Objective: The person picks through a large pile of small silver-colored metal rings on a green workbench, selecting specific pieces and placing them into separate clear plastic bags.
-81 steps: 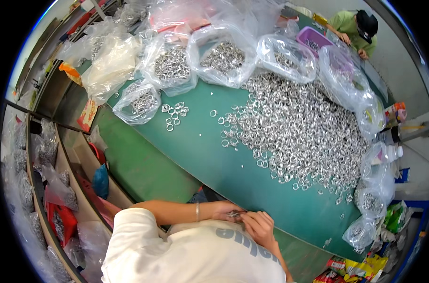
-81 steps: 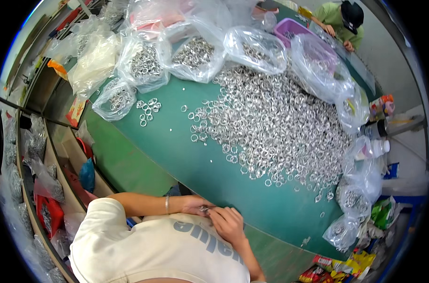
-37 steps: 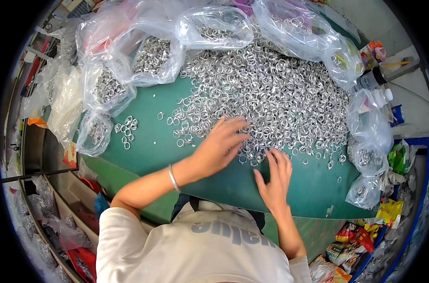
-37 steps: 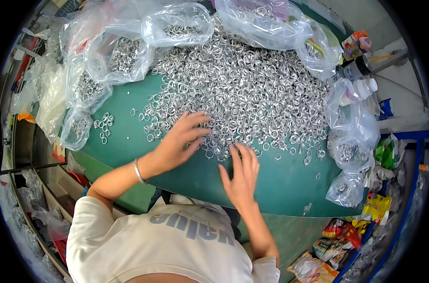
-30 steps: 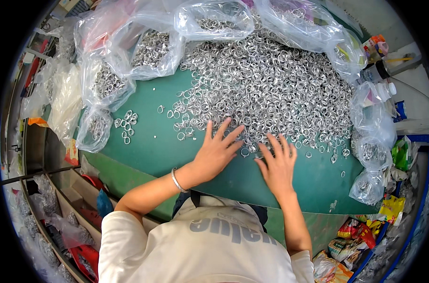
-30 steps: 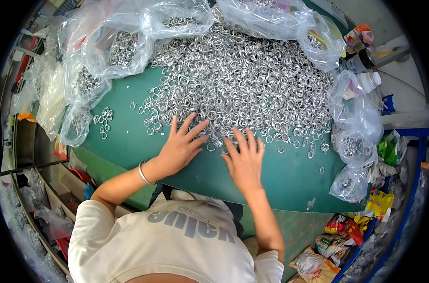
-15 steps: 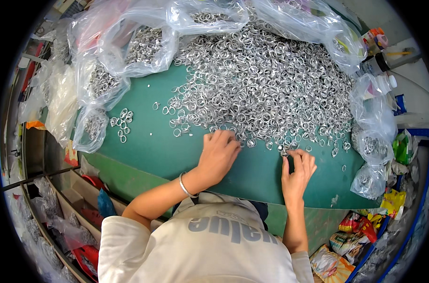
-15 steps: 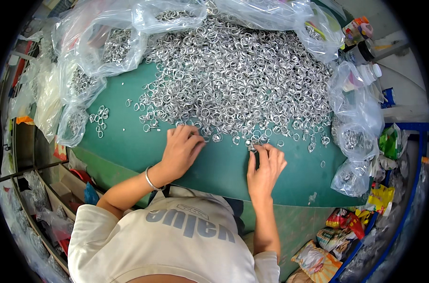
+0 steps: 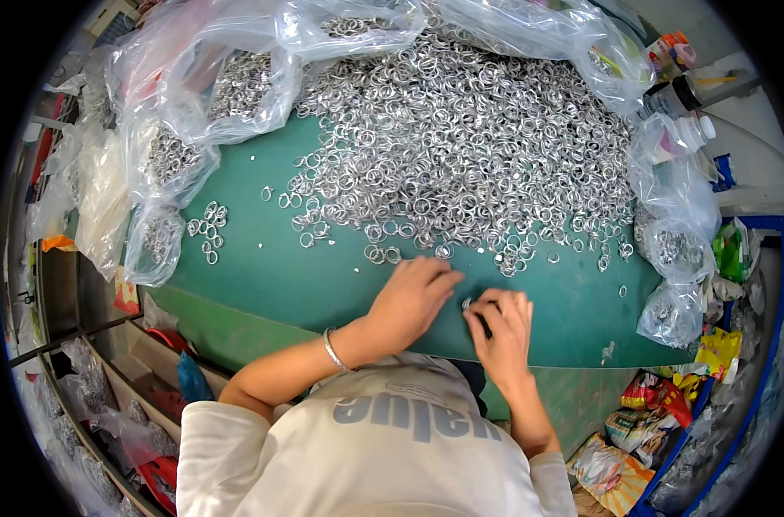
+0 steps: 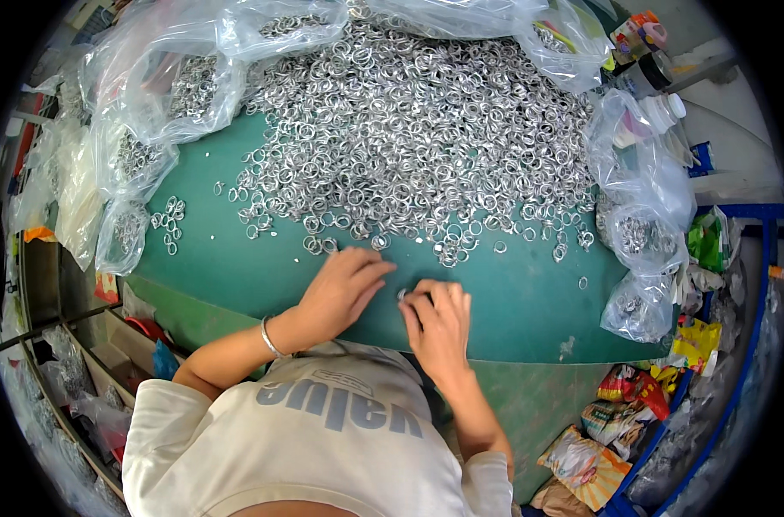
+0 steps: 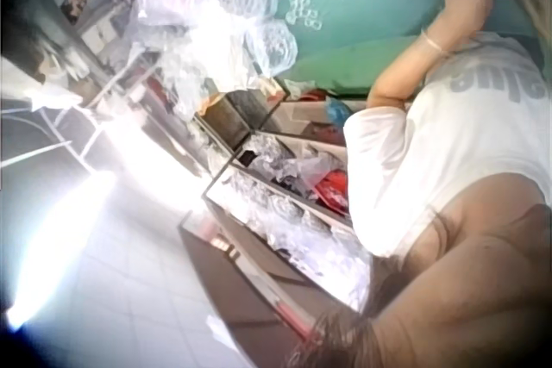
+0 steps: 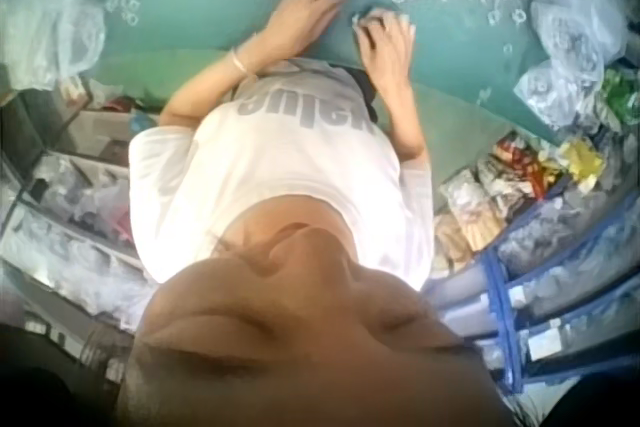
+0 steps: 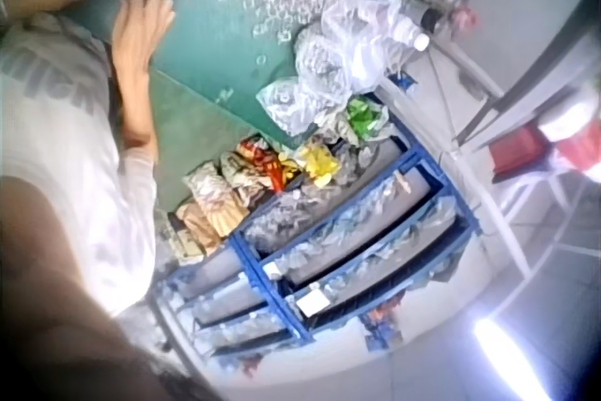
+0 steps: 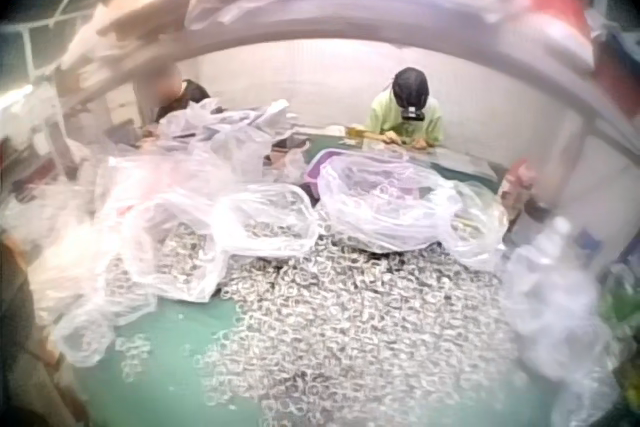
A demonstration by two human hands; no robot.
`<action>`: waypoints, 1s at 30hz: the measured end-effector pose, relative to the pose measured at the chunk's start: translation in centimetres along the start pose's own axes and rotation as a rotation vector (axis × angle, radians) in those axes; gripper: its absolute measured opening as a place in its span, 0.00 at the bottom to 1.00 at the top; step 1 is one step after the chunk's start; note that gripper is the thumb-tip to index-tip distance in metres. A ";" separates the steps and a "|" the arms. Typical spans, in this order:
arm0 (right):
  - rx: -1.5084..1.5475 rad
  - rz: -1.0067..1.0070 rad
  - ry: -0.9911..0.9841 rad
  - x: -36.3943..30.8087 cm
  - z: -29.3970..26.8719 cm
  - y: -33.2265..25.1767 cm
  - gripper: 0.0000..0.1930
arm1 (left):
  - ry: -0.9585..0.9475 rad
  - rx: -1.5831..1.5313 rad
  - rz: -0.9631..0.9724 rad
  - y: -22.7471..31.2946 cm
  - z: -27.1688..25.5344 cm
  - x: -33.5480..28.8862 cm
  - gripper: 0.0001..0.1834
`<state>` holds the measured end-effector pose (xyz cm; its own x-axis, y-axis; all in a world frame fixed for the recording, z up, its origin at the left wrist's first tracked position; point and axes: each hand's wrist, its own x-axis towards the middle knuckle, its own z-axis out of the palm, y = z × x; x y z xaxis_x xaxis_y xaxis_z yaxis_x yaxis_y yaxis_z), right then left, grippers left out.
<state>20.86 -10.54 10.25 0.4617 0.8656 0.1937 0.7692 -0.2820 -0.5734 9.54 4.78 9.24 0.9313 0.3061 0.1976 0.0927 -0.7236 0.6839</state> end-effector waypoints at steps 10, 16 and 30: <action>-0.176 0.258 0.298 1.0 -1.1 3.7 0.09 | -0.194 -0.052 0.077 2.2 3.7 0.0 0.19; -0.113 0.285 0.230 1.6 -0.6 5.3 0.07 | -0.182 -0.158 0.099 2.3 3.9 0.1 0.18; -0.055 0.120 -0.010 -0.5 -4.8 3.8 0.05 | 0.140 0.331 -0.014 -0.2 2.7 4.9 0.11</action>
<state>25.67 -14.00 11.81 0.5477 0.8283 0.1177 0.7318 -0.4062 -0.5472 15.07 4.79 8.21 0.8738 0.3827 0.2999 0.2356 -0.8728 0.4274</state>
